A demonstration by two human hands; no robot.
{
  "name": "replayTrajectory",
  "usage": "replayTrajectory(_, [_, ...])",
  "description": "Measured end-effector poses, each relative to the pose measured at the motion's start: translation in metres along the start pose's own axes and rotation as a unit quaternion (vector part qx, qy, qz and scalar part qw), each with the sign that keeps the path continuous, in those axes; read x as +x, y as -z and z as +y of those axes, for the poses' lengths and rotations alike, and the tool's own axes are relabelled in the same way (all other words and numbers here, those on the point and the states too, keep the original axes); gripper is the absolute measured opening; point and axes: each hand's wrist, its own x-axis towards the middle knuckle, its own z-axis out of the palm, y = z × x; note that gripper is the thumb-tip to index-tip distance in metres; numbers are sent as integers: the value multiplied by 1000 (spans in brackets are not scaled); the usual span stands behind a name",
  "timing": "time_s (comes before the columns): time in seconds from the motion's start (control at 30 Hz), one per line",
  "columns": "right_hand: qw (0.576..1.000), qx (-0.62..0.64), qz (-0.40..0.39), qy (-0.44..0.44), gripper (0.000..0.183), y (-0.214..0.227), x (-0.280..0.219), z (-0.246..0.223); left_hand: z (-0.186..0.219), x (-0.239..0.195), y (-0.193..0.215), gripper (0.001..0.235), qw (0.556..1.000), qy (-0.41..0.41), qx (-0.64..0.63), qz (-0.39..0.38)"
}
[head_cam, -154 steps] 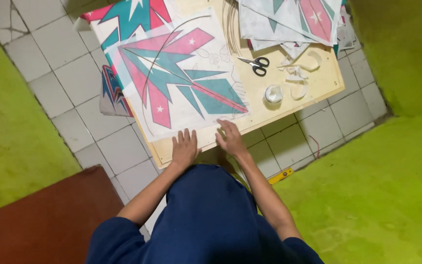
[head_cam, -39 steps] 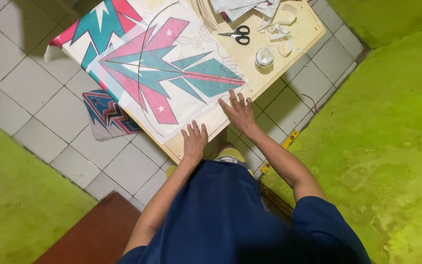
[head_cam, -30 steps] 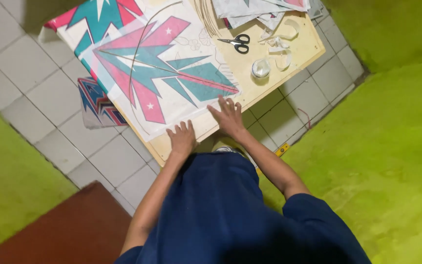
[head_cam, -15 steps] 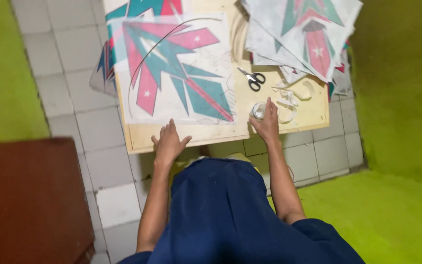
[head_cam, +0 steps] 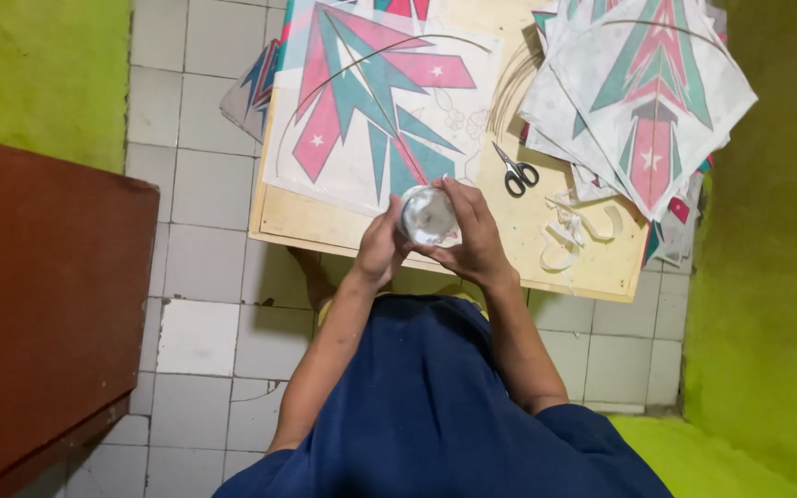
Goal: Assembling a kite by applying glue to the paper edges and folding them over the bamboo frame.
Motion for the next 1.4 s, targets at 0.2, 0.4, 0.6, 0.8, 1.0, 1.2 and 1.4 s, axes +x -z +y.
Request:
replayTrajectory(0.2, [997, 12, -6, 78, 102, 6, 9, -8, 20, -17, -9, 53, 994, -70, -68, -41])
replayTrajectory(0.4, [995, 5, 28, 95, 65, 34, 21, -33, 36, -26, -40, 53, 986, -115, -109, -42])
replayTrajectory(0.6, [979, -174, -11, 107, 41, 42, 36, -53, 50, -36, -68, 47, 984, -128, -122, -20])
replayTrajectory(0.8, [962, -250, -33, 103, 33, 42, 30, -55, 46, -42, -68, 50, 985, -144, -92, -11])
replayTrajectory(1.0, [951, -285, -57, 106, 24, 41, 36, -65, 50, -33, -49, 57, 988, -152, -1, -40])
replayTrajectory(1.2, [952, -285, -83, 79, 21, 36, 31, -66, 70, -48, -70, 61, 983, -166, 22, -71])
replayTrajectory(1.4, [966, -238, -96, 28, 19, 26, 25, -52, 26, -29, -25, 48, 995, -100, -6, 26])
